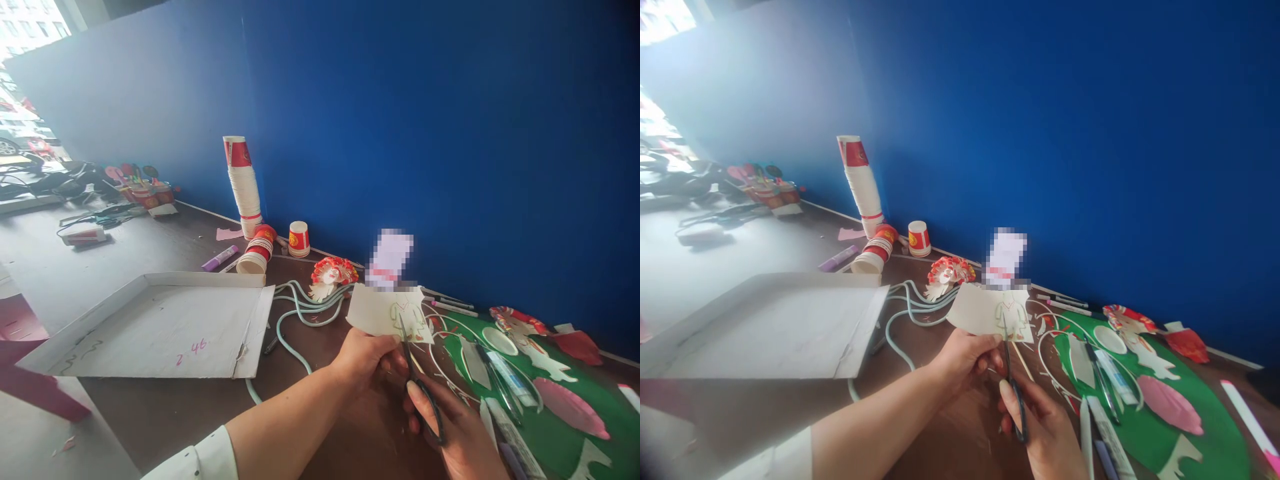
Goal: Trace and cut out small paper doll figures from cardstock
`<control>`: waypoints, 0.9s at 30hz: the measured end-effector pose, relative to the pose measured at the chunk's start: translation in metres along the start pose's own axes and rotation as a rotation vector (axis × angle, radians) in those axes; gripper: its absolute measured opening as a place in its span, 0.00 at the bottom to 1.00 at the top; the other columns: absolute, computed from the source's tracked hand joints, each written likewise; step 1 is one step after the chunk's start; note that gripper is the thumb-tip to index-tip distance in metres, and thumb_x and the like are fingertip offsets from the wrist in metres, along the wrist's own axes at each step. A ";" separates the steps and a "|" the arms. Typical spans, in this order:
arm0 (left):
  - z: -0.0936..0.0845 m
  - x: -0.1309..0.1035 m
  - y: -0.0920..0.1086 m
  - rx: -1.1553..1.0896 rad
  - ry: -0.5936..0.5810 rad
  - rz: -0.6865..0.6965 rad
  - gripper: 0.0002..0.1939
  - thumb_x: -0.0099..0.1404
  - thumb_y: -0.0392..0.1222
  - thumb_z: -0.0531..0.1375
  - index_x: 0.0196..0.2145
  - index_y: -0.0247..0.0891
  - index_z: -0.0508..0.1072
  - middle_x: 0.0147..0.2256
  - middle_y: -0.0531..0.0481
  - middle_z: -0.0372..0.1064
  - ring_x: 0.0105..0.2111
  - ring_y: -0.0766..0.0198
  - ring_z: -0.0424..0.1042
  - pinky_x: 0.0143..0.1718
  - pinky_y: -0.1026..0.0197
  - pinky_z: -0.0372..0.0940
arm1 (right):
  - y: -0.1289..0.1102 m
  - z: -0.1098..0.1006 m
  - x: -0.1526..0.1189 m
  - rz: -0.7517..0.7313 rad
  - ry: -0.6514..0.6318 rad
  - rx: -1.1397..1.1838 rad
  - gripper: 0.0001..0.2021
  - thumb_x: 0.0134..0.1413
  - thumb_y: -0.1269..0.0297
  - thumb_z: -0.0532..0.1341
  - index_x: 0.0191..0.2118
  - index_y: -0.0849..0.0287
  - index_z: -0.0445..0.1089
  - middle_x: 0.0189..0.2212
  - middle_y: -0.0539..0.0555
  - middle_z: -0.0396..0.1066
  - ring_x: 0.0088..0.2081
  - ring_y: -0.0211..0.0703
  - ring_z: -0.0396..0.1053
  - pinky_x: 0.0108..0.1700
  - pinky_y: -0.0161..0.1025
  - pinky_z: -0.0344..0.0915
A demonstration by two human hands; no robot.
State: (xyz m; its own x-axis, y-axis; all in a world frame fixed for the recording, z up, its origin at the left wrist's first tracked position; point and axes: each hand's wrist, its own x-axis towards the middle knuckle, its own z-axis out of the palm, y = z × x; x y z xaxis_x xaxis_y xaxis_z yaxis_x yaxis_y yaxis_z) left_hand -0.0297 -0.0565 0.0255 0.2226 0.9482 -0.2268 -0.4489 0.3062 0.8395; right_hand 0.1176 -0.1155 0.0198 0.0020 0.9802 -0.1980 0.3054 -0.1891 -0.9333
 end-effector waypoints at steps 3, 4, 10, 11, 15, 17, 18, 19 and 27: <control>0.000 0.000 -0.001 -0.008 0.000 -0.002 0.11 0.48 0.44 0.62 0.18 0.33 0.70 0.18 0.47 0.68 0.13 0.74 0.53 0.16 0.65 0.40 | 0.003 -0.002 0.001 -0.023 -0.001 -0.062 0.24 0.48 0.40 0.62 0.36 0.57 0.79 0.21 0.51 0.72 0.25 0.43 0.69 0.28 0.35 0.64; 0.000 0.000 -0.002 -0.010 0.004 -0.003 0.11 0.47 0.44 0.62 0.18 0.33 0.70 0.18 0.47 0.68 0.13 0.74 0.53 0.16 0.65 0.41 | 0.004 -0.002 0.002 -0.036 -0.013 -0.075 0.23 0.48 0.40 0.62 0.36 0.57 0.79 0.20 0.50 0.71 0.25 0.43 0.69 0.28 0.35 0.65; 0.000 0.001 -0.003 -0.016 0.005 0.014 0.11 0.47 0.44 0.62 0.20 0.32 0.71 0.18 0.48 0.68 0.14 0.74 0.54 0.17 0.65 0.43 | 0.001 -0.001 -0.001 -0.063 -0.029 -0.081 0.25 0.53 0.42 0.61 0.46 0.56 0.78 0.21 0.48 0.69 0.26 0.42 0.66 0.31 0.34 0.64; 0.000 0.001 -0.003 -0.017 0.000 0.018 0.11 0.48 0.44 0.62 0.20 0.32 0.71 0.18 0.47 0.68 0.14 0.74 0.54 0.17 0.64 0.43 | -0.001 0.001 -0.003 -0.072 -0.012 -0.080 0.25 0.53 0.42 0.60 0.46 0.57 0.78 0.21 0.48 0.69 0.26 0.41 0.66 0.30 0.34 0.64; 0.001 -0.001 -0.001 -0.024 0.002 0.005 0.10 0.48 0.44 0.61 0.20 0.32 0.70 0.18 0.48 0.68 0.14 0.74 0.54 0.18 0.64 0.40 | -0.009 0.007 -0.009 -0.083 0.058 -0.041 0.26 0.52 0.42 0.61 0.45 0.57 0.79 0.19 0.48 0.67 0.24 0.40 0.64 0.28 0.34 0.62; 0.001 -0.003 0.000 -0.022 0.012 0.000 0.10 0.48 0.44 0.62 0.20 0.33 0.70 0.18 0.48 0.68 0.14 0.74 0.54 0.18 0.64 0.40 | -0.009 0.008 -0.010 -0.074 0.075 -0.018 0.26 0.50 0.42 0.62 0.45 0.57 0.80 0.19 0.47 0.67 0.23 0.39 0.64 0.27 0.33 0.62; 0.001 -0.003 0.001 -0.017 0.016 -0.001 0.10 0.48 0.44 0.62 0.20 0.33 0.70 0.18 0.48 0.68 0.14 0.74 0.54 0.18 0.64 0.41 | -0.008 0.008 -0.009 -0.073 0.078 -0.016 0.25 0.50 0.42 0.63 0.45 0.56 0.80 0.19 0.47 0.67 0.23 0.39 0.64 0.28 0.33 0.63; 0.001 -0.004 0.001 -0.007 0.018 -0.002 0.11 0.48 0.45 0.62 0.20 0.33 0.70 0.18 0.48 0.68 0.14 0.74 0.54 0.18 0.64 0.41 | -0.007 0.007 -0.008 -0.076 0.074 -0.018 0.25 0.51 0.42 0.63 0.45 0.56 0.80 0.19 0.47 0.67 0.24 0.38 0.64 0.28 0.33 0.63; 0.003 -0.004 -0.001 0.003 0.043 -0.018 0.14 0.47 0.49 0.64 0.20 0.34 0.69 0.19 0.48 0.67 0.16 0.73 0.54 0.19 0.64 0.43 | 0.009 0.004 0.002 -0.013 -0.048 0.007 0.29 0.50 0.40 0.62 0.49 0.56 0.78 0.24 0.51 0.72 0.26 0.42 0.68 0.28 0.35 0.66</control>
State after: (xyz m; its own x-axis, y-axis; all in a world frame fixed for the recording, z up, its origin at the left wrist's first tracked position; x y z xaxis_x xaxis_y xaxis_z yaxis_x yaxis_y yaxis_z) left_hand -0.0278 -0.0607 0.0274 0.1932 0.9452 -0.2631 -0.4421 0.3232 0.8367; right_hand 0.1165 -0.1157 0.0103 -0.0473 0.9788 -0.1995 0.2981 -0.1768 -0.9380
